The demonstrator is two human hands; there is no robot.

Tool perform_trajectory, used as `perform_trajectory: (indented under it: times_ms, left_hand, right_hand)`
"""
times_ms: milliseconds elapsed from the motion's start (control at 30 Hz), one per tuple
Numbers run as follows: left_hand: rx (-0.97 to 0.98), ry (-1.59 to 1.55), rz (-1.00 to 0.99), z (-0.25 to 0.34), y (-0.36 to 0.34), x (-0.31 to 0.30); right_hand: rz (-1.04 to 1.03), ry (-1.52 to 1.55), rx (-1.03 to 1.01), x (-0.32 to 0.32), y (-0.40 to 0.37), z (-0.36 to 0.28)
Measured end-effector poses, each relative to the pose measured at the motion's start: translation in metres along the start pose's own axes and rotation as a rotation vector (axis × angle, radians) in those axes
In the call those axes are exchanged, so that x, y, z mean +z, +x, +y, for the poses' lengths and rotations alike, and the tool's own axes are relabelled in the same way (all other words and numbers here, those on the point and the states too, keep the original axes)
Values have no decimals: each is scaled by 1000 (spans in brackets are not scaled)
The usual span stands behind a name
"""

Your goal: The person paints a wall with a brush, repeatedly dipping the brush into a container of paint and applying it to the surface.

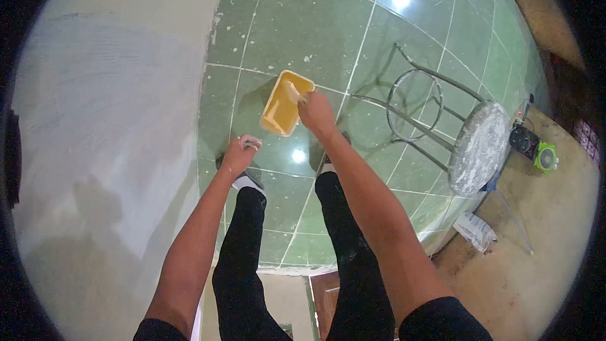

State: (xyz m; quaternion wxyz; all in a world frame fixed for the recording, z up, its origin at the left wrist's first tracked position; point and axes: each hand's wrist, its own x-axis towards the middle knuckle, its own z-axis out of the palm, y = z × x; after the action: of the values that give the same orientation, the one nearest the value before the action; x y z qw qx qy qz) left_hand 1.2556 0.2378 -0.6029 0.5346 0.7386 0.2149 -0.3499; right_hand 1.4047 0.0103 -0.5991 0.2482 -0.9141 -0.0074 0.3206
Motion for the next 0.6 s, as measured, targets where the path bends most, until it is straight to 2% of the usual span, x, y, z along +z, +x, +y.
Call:
perform_trajectory:
  times_ms: [67,167,300,400,467,500,567,600]
  left_hand:
    - [-97,-77,-13,7,-13,0]
    - [-81,-217,6,-1,-24,1]
    - [-44,-161,90,-15,-12,2]
    - [-53,-90,107,-34,21,9]
    - [-10,-38,253,-32,46,14]
    - [-21,-50,243,-26,52,20]
    - [-105,-333,90,-20,62,29]
    - [-121,-339,83,-23,67,39]
  right_hand:
    - [10,62,20,-23,-26,-8]
    - [76,218,8,-31,-48,5]
    - [160,336,-19,-19,-55,23]
    - [217,294,-80,-4,-48,30]
    - [240,360,-102,4,-39,27]
    - [270,432,-120,6,-36,28]
    - [274,400,-110,12,-21,34]
    - [286,378,-110,14,-20,36]
